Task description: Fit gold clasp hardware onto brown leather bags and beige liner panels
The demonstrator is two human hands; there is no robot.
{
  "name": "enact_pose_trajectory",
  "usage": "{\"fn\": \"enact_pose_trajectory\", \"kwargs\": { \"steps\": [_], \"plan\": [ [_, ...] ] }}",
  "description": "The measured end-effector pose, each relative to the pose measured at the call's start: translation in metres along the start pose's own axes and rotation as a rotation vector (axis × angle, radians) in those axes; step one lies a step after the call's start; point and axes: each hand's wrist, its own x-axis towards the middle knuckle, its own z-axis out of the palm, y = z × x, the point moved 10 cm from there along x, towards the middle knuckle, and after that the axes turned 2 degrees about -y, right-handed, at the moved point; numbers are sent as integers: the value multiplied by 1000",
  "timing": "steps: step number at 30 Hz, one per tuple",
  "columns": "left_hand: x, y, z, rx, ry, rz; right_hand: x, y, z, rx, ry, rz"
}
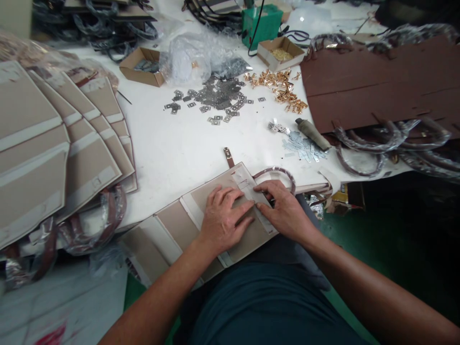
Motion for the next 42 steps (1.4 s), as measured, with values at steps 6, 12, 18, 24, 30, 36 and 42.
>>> {"fn": "enact_pose_trajectory", "kwargs": {
  "steps": [6,12,18,24,30,36,42],
  "plan": [
    [4,1,5,40,-38,-3,0,0,1,-5,13,-14],
    [12,3,6,65,-49,19,2,0,1,-38,15,-2],
    [12,1,1,10,-9,-10,-5,-3,-1,-91,35,-26],
    [13,-3,1,-18,17,-37,-15,-15,-2,-373,78,-78],
    [14,-5,2,-27,2,-48,-14,-22,5,-494,36,-116],
    [13,-7,2,-42,-3,-56,-10,-20,7,-524,44,-56],
    [11,-6,-1,-65,29,-58,-4,-20,8,-601,31,-46]
  ]
}}
